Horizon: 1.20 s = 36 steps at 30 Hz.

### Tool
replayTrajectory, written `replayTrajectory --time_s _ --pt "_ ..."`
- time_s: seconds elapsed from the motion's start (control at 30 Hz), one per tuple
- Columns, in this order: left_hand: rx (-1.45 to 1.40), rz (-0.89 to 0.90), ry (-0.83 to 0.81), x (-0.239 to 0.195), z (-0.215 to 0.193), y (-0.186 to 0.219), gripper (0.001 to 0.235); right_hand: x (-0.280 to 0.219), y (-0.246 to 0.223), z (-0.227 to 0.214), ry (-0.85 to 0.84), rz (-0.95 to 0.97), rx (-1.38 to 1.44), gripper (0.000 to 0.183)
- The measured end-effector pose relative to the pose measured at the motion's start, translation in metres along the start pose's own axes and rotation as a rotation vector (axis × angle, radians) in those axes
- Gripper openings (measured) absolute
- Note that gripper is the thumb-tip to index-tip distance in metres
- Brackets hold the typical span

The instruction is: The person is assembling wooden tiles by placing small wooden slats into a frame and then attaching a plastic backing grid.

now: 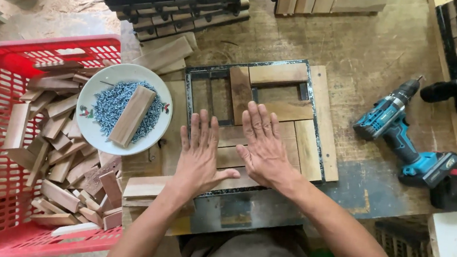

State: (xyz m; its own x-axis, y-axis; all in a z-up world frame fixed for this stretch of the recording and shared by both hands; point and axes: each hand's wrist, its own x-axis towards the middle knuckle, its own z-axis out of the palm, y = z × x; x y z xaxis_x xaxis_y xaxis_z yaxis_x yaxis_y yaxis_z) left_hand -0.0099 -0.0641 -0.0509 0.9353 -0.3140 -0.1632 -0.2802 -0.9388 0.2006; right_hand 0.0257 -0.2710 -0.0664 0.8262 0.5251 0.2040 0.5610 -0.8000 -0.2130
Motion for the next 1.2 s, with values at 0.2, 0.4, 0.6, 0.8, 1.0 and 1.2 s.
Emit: replayTrajectory --time_s 0.2,0.4,0.6,0.8,1.0,1.2 --pt "-0.008 0.022 -0.183 0.007 0.001 0.006 0.158 -0.004 0.003 0.012 -0.223 -0.195 -0.009 0.088" --pt "-0.564 -0.043 -0.058 -0.024 -0.054 -0.019 0.107 -0.009 -0.001 0.002 -0.212 -0.132 0.186 0.089" --pt "-0.522 -0.232 0.120 -0.115 -0.071 -0.064 0.072 -0.013 -0.064 -0.006 -0.037 -0.184 0.648 0.039" --pt "-0.461 -0.424 0.167 -0.158 0.004 -0.102 0.056 0.032 -0.127 0.002 -0.509 -0.225 0.437 0.051" --pt "-0.771 -0.464 0.385 -0.162 -0.028 -0.096 0.075 0.052 -0.140 -0.029 -0.563 0.256 0.795 0.036" --pt "-1.568 -0.108 0.766 -0.126 -0.012 -0.071 0.071 0.020 -0.104 -0.036 -0.674 0.782 1.990 0.049"
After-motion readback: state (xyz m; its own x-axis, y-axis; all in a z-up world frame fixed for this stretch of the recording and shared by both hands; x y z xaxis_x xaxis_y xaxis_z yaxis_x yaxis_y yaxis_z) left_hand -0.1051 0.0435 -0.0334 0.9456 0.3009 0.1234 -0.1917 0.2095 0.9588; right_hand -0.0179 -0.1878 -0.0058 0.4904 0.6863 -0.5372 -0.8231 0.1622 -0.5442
